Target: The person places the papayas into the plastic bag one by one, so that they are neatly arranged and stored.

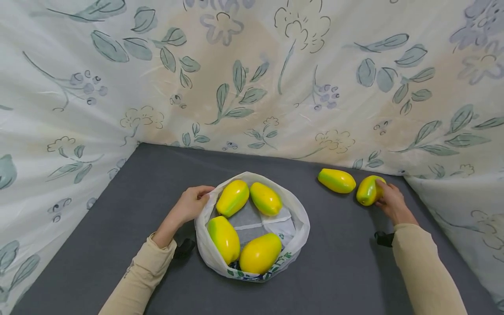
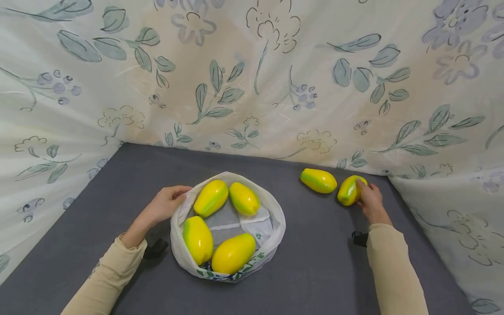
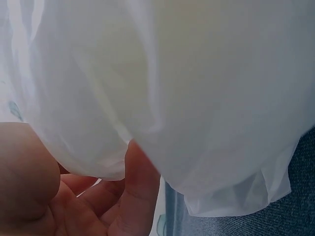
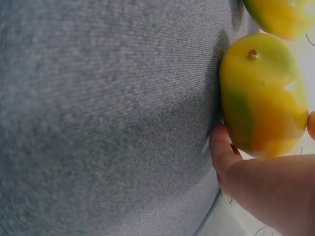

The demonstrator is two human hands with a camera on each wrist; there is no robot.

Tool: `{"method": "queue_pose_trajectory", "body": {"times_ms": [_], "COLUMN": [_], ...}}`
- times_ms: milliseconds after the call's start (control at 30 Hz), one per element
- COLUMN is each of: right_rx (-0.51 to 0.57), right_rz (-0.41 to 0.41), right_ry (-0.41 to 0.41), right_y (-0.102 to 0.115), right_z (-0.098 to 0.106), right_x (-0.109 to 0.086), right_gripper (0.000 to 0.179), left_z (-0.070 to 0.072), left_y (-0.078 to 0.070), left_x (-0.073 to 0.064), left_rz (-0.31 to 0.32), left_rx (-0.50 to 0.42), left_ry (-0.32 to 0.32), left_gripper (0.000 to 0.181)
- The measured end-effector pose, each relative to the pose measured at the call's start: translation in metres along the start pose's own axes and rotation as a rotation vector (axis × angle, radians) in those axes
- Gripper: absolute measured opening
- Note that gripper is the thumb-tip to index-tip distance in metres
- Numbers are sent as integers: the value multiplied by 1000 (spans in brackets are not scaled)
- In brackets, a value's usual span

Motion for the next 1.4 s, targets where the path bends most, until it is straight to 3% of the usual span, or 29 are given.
{"method": "queue_pose_trajectory", "body": {"times_ms": [267, 567, 800, 1067, 1300, 1400], "right_rx": [-19, 174, 181, 212, 381, 395], "right_rz": [4, -19, 10, 21, -50, -50], "right_ry": [83, 116, 89, 76, 14, 7], "right_y": [2, -8, -10, -2, -9, -11], "right_z": [-7, -2, 5, 8, 12, 13], "right_x": [-10, -10, -6, -14, -20, -23], "right_gripper": [91, 103, 107, 103, 103, 105], "left_z": [0, -2, -3, -1, -4, -4], "left_y": [-1, 1, 1, -2, 0, 0], "left_x": [-1, -1, -1, -2, -2, -2], "left_rz": [9, 12, 15, 4, -2, -8], "left_rx": [-12, -9, 1, -5, -8, -6], "left_ry": [8, 22, 42, 26, 29, 24], "left_gripper": [31, 31, 32, 32, 32, 32]}}
Point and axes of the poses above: each hand's wrist, its own x-axis towards the middle knuckle, its own z-axis out of the back of the hand, y = z × x, the point moved 10 cm from there along x, towards the middle knuckle, and after that the axes turned 11 degrees about x, right-handed, at the moved point
